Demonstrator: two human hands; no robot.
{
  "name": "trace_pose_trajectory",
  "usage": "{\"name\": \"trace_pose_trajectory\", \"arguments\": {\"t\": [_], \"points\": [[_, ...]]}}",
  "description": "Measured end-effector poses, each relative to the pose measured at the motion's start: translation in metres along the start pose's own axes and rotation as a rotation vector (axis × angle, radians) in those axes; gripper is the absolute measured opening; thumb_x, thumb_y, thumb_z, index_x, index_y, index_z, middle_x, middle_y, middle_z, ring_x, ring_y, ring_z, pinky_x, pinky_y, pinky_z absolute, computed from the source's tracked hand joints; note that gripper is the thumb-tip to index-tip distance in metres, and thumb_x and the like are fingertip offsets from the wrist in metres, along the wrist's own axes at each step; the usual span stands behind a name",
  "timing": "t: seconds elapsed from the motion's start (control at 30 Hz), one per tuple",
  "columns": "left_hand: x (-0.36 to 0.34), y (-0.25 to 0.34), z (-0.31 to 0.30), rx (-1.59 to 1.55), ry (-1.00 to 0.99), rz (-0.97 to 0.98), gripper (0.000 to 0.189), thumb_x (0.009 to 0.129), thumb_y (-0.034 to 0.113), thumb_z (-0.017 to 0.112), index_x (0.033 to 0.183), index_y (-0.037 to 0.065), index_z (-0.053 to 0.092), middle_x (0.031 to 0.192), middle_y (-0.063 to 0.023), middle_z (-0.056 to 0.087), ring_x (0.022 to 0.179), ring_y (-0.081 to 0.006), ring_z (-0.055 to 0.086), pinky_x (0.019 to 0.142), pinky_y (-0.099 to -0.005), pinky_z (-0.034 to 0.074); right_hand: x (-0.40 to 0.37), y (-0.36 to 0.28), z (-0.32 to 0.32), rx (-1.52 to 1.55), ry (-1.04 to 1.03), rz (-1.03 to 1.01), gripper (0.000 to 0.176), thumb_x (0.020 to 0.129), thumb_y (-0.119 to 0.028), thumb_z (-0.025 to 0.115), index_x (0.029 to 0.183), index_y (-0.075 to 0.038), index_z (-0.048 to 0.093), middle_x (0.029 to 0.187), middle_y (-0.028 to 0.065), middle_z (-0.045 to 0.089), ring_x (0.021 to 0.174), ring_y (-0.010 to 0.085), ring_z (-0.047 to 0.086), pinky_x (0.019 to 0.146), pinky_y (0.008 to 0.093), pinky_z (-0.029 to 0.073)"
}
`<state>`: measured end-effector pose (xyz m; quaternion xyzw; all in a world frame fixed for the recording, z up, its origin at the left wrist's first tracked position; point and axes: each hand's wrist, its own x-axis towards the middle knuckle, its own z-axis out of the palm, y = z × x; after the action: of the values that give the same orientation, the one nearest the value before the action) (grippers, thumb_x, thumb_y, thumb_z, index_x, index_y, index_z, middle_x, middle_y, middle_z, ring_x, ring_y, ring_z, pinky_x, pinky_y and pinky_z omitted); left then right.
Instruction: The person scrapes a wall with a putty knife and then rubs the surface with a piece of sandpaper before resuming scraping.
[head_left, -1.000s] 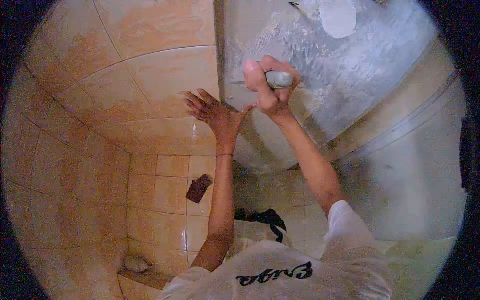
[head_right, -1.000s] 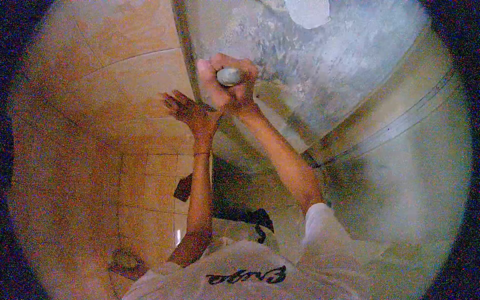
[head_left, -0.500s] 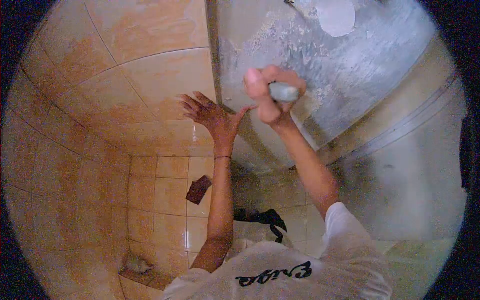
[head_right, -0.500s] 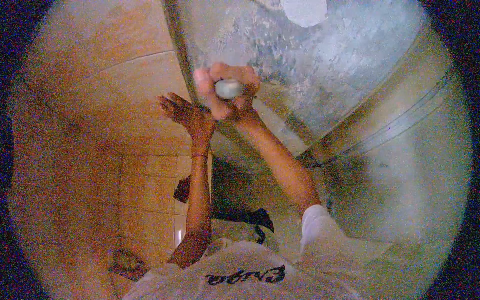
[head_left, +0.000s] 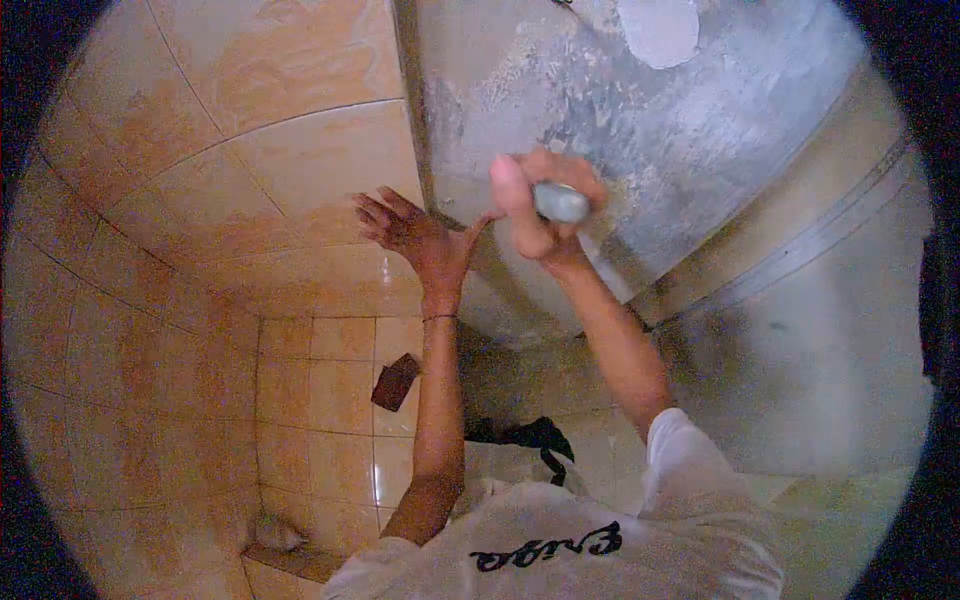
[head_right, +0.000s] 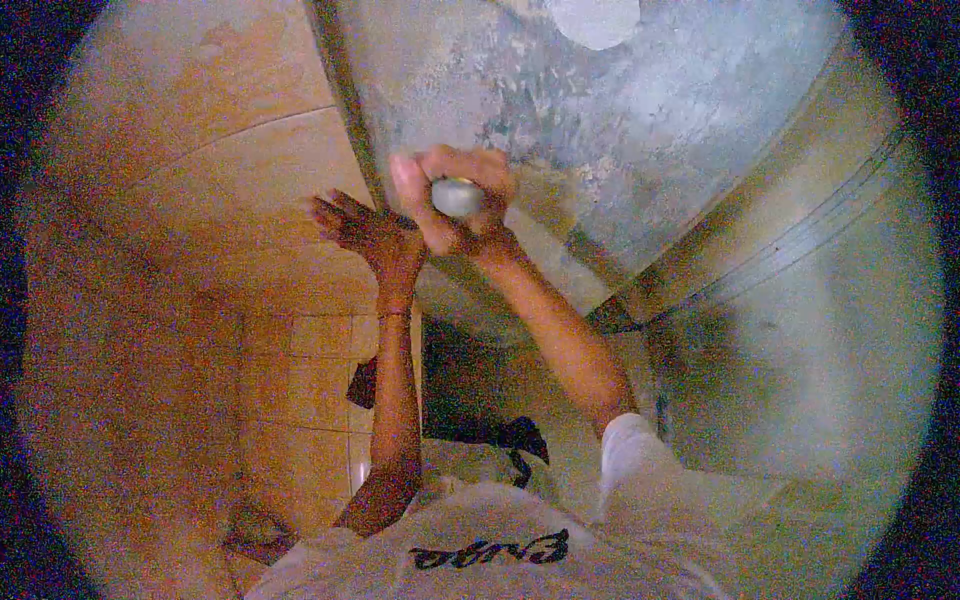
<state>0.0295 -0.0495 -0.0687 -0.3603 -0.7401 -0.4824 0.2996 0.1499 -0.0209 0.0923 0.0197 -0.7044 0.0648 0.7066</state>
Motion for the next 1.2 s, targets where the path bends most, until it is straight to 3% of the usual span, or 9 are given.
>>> {"name": "trace_pose_trajectory", "arguments": {"t": [0.2, 0.43, 0.47, 0.77, 0.8, 1.03, 1.1, 1.13, 1.2], "points": [[-0.003, -0.004, 0.000, -0.013, 0.011, 0.034, 0.163, 0.056, 0.087, 0.076, 0.162, 0.004, -0.015, 0.166, -0.0328, -0.018, 0.153, -0.0520, -0.017, 0.119, -0.0681, -0.009, -0.016, -0.001, 0.007, 0.180, -0.044, 0.435, 0.026, 0.082, 0.000, 0.073, 0.065, -0.010, 0.056, 0.062, 0.0046, 0.066, 0.050, 0.0164, 0.064, 0.049, 0.0327, 0.050], [0.001, -0.011, 0.005, 0.035, -0.038, -0.016, 0.156, 0.062, 0.087, 0.074, 0.163, 0.005, -0.012, 0.167, -0.0315, -0.016, 0.153, -0.0537, -0.015, 0.120, -0.0679, -0.009, -0.020, -0.014, 0.008, 0.317, 0.000, 0.047, 0.016, 0.085, -0.004, 0.070, 0.070, -0.008, 0.063, 0.065, 0.0035, 0.067, 0.060, 0.0173, 0.068, 0.057, 0.0333, 0.054], [-0.001, -0.011, 0.004, 0.034, -0.040, -0.014, 0.156, 0.062, 0.087, 0.074, 0.163, 0.005, -0.012, 0.167, -0.0315, -0.016, 0.153, -0.0537, -0.015, 0.120, -0.0679, -0.009, -0.022, -0.009, 0.000, 0.055, -0.263, 0.012, 0.014, 0.080, -0.002, 0.072, 0.070, -0.008, 0.064, 0.068, 0.0052, 0.070, 0.063, 0.0205, 0.072, 0.061, 0.0336, 0.057], [-0.002, -0.010, 0.008, -0.034, 0.034, 0.006, 0.159, 0.058, 0.085, 0.077, 0.164, 0.009, -0.013, 0.167, -0.0310, -0.014, 0.153, -0.0542, -0.012, 0.119, -0.0692, -0.008, 0.000, 0.002, 0.021, 0.016, -0.005, 0.094, 0.026, 0.084, -0.006, 0.074, 0.066, -0.007, 0.057, 0.060, 0.0017, 0.061, 0.051, 0.0158, 0.061, 0.050, 0.0308, 0.049], [-0.003, -0.010, 0.007, -0.034, 0.029, 0.004, 0.161, 0.056, 0.085, 0.079, 0.164, 0.009, -0.014, 0.167, -0.0315, -0.014, 0.153, -0.0546, -0.014, 0.119, -0.0696, -0.008, 0.002, 0.000, 0.017, 0.329, -0.107, 0.427, 0.024, 0.083, -0.005, 0.075, 0.066, -0.007, 0.057, 0.061, 0.0025, 0.063, 0.052, 0.0137, 0.062, 0.050, 0.0305, 0.049], [0.000, -0.007, 0.004, 0.031, -0.063, -0.061, 0.164, 0.055, 0.083, 0.081, 0.163, 0.007, -0.016, 0.166, -0.0328, -0.019, 0.152, -0.0546, -0.017, 0.119, -0.0697, -0.008, 0.006, -0.016, 0.004, 0.240, -0.023, 0.358, 0.026, 0.084, -0.008, 0.075, 0.064, -0.008, 0.058, 0.060, 0.0026, 0.062, 0.052, 0.0122, 0.061, 0.050, 0.0308, 0.048], [0.000, -0.008, 0.005, 0.004, -0.052, -0.056, 0.163, 0.056, 0.083, 0.081, 0.163, 0.007, -0.016, 0.166, -0.0327, -0.019, 0.152, -0.0545, -0.017, 0.119, -0.0696, -0.008, -0.003, 0.003, 0.009, -0.179, -0.149, 0.006, 0.024, 0.083, -0.007, 0.075, 0.065, -0.008, 0.059, 0.059, 0.0029, 0.061, 0.050, 0.0119, 0.060, 0.050, 0.0307, 0.048], [-0.002, -0.008, 0.006, -0.023, -0.042, -0.049, 0.162, 0.057, 0.082, 0.081, 0.163, 0.006, -0.015, 0.166, -0.0327, -0.018, 0.152, -0.0543, -0.017, 0.119, -0.0695, -0.008, -0.011, 0.000, 0.018, 0.261, 0.041, 0.395, 0.024, 0.082, -0.006, 0.076, 0.065, -0.009, 0.059, 0.058, 0.0030, 0.062, 0.048, 0.0132, 0.060, 0.050, 0.0308, 0.048], [0.000, -0.008, 0.004, -0.035, -0.007, -0.003, 0.161, 0.057, 0.081, 0.081, 0.163, 0.006, -0.015, 0.166, -0.0328, -0.018, 0.152, -0.0545, -0.016, 0.119, -0.0696, -0.008, -0.012, -0.003, 0.011, 0.259, -0.004, 0.310, 0.021, 0.085, -0.005, 0.074, 0.067, -0.007, 0.062, 0.058, 0.0037, 0.062, 0.048, 0.0141, 0.058, 0.049, 0.0304, 0.046]]}}
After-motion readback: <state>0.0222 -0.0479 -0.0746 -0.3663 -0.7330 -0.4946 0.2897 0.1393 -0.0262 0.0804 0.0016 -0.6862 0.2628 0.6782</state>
